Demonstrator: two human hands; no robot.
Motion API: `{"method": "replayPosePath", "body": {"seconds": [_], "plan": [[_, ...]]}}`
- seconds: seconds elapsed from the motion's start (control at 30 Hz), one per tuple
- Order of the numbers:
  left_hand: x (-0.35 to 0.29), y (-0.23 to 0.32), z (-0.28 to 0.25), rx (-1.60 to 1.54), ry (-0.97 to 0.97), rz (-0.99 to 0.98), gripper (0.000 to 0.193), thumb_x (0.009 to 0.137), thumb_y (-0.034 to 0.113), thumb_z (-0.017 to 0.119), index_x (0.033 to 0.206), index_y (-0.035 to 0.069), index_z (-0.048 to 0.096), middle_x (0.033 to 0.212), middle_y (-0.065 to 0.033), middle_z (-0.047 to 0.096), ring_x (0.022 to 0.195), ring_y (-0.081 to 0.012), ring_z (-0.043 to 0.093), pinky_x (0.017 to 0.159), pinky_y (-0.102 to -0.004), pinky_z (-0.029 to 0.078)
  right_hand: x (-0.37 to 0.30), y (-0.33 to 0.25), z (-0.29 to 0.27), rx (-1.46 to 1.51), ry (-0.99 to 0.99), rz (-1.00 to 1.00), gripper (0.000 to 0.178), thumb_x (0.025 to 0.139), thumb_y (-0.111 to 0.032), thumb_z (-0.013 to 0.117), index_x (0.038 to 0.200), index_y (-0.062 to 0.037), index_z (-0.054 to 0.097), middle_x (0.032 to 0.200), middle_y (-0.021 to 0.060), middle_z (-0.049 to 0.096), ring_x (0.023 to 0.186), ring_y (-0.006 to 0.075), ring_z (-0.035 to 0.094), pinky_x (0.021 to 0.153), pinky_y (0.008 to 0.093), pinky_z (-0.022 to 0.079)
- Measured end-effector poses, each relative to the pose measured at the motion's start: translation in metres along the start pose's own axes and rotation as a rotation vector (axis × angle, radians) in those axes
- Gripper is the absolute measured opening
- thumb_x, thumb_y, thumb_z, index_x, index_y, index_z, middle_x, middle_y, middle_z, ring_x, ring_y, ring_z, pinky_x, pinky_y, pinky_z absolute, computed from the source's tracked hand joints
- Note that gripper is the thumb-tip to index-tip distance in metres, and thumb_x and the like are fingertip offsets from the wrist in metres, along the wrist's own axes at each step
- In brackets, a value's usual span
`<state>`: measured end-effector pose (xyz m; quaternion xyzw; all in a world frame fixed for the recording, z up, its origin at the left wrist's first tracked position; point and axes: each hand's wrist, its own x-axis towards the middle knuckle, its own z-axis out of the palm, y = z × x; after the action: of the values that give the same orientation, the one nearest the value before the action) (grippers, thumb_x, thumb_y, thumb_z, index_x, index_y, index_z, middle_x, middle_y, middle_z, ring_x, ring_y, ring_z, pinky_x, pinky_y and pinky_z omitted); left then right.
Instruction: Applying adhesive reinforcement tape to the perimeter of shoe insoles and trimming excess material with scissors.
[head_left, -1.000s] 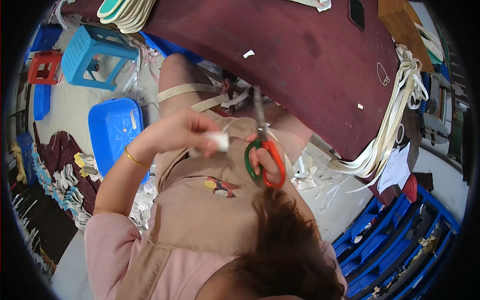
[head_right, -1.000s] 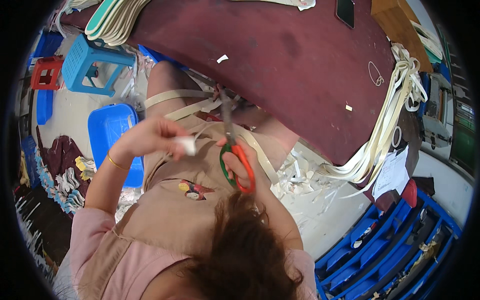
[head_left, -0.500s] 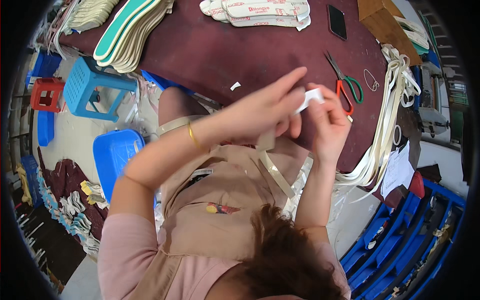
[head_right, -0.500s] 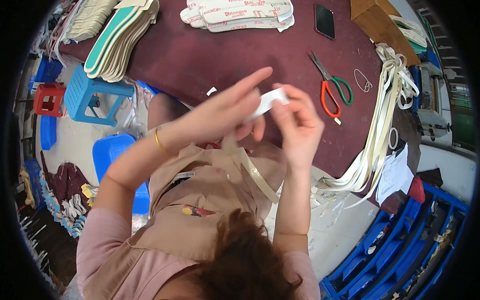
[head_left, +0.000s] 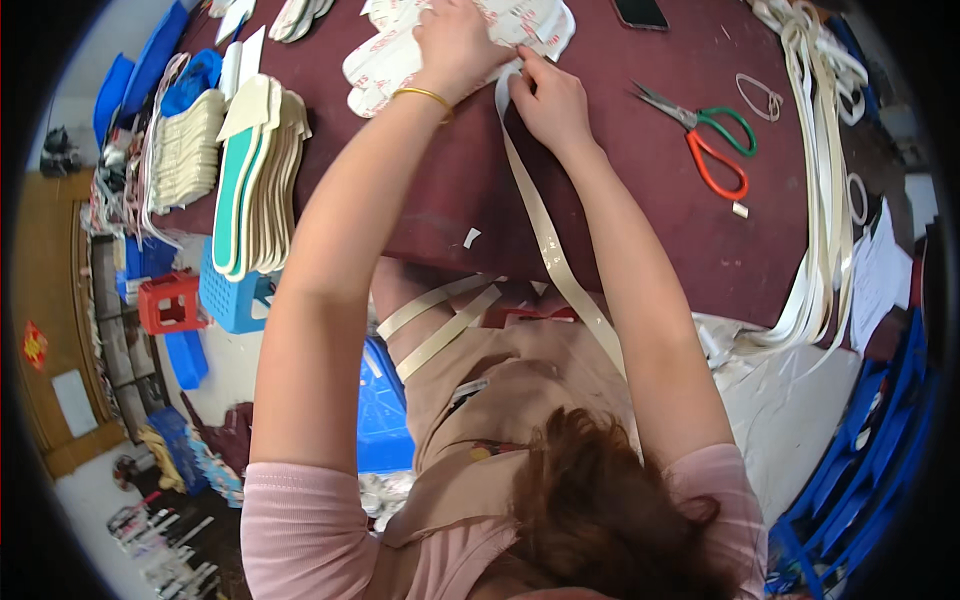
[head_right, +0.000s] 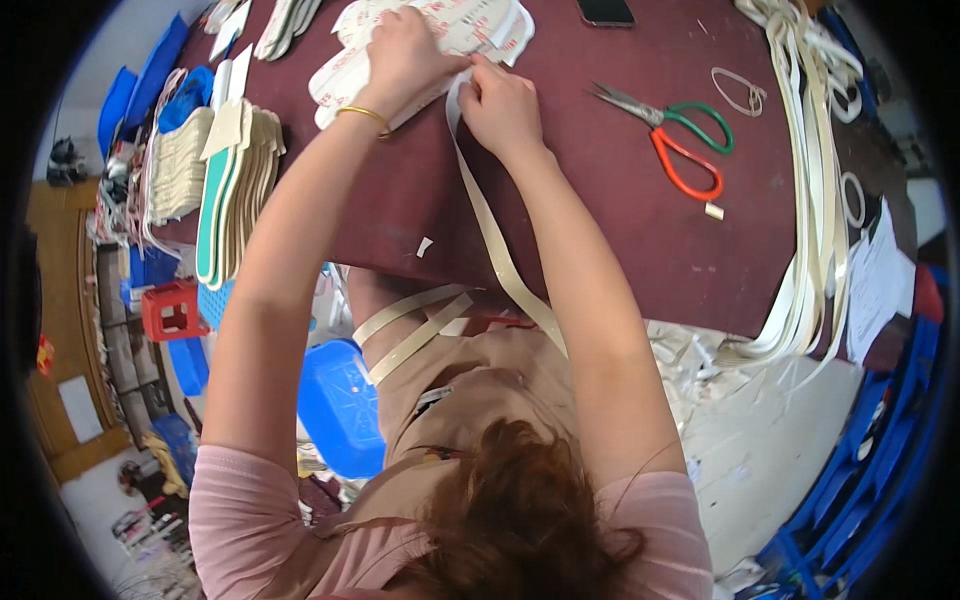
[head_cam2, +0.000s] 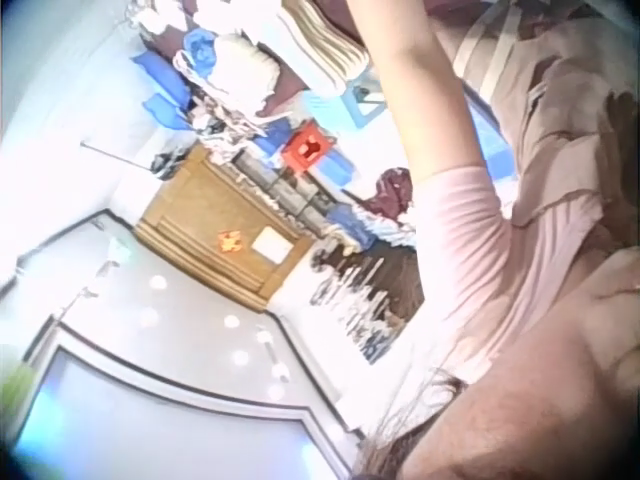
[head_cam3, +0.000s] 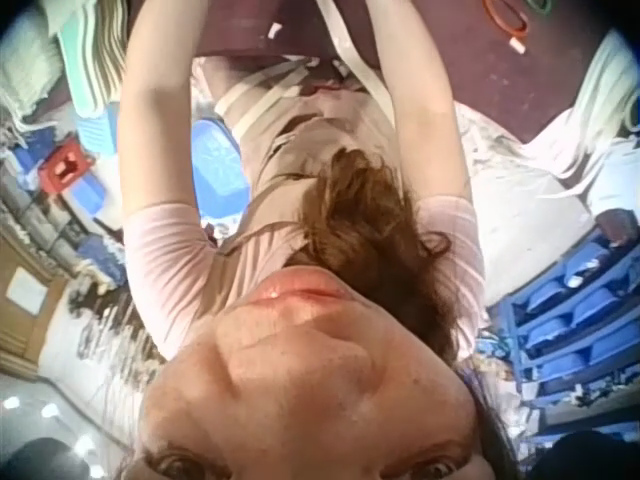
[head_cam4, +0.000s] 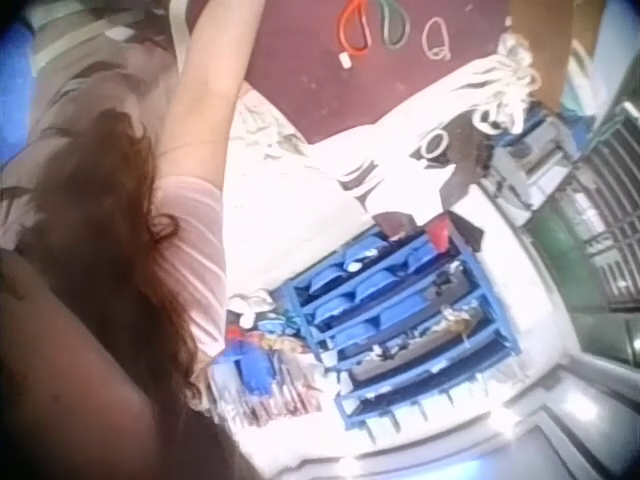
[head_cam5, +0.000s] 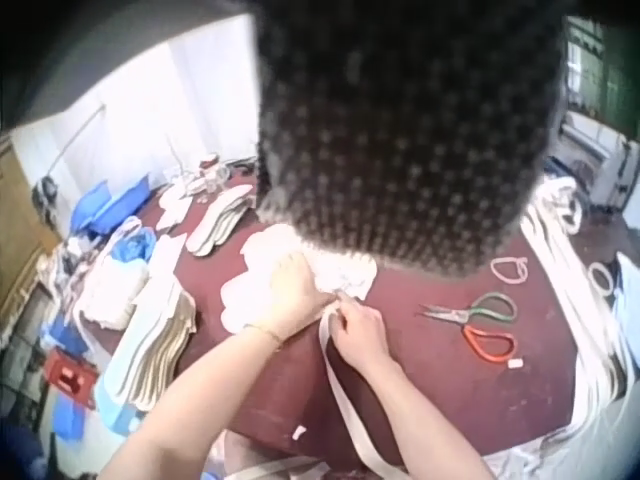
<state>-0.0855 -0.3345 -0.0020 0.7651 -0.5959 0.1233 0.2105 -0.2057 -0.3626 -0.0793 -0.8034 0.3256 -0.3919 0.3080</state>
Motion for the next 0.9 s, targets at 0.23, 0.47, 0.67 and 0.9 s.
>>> {"method": "replayPosePath", "body": {"seconds": [0.23, 0.47, 0.67, 0.9], "plan": [[-0.003, -0.018, -0.073, -0.358, -0.132, -0.162, 0.065, 0.061, 0.034, 0.082, 0.097, -0.010, 0.052, 0.080, -0.0170, 0.063, 0.065, -0.0196, 0.062, 0.059, -0.0303, 0.050, -0.001, 0.016, 0.011, -0.006, 0.207, -0.160, 0.015, 0.074, -0.015, 0.056, 0.072, 0.0002, 0.055, 0.087, 0.0141, 0.065, 0.064, 0.0319, 0.061, 0.063, 0.0396, 0.049], [-0.017, -0.071, -0.086, -0.169, -0.042, -0.264, 0.079, 0.056, 0.051, 0.080, 0.097, -0.010, 0.049, 0.091, -0.0192, 0.064, 0.080, -0.0275, 0.066, 0.070, -0.0344, 0.053, -0.002, -0.001, -0.001, 0.155, 0.075, 0.133, 0.016, 0.078, -0.015, 0.058, 0.076, 0.0002, 0.058, 0.082, 0.0075, 0.067, 0.066, 0.0195, 0.061, 0.067, 0.0287, 0.048], [-0.040, -0.024, -0.038, -0.066, -0.151, -0.297, 0.078, 0.055, 0.048, 0.078, 0.100, -0.007, 0.047, 0.091, -0.0234, 0.062, 0.088, -0.0345, 0.062, 0.080, -0.0373, 0.049, -0.019, 0.007, -0.024, 1.149, 0.130, 0.350, 0.012, 0.080, -0.007, 0.050, 0.070, -0.0008, 0.049, 0.083, 0.0174, 0.066, 0.071, 0.0202, 0.065, 0.064, 0.0312, 0.052], [-0.029, -0.055, -0.023, -0.769, -0.186, -0.391, 0.076, 0.054, 0.017, 0.085, 0.109, -0.009, 0.040, 0.105, -0.0184, 0.057, 0.090, -0.0219, 0.060, 0.079, -0.0308, 0.050, -0.029, -0.008, -0.034, 1.149, 0.034, 0.389, 0.010, 0.079, -0.005, 0.048, 0.069, -0.0038, 0.045, 0.092, 0.0195, 0.065, 0.069, 0.0209, 0.065, 0.062, 0.0310, 0.051]]}}
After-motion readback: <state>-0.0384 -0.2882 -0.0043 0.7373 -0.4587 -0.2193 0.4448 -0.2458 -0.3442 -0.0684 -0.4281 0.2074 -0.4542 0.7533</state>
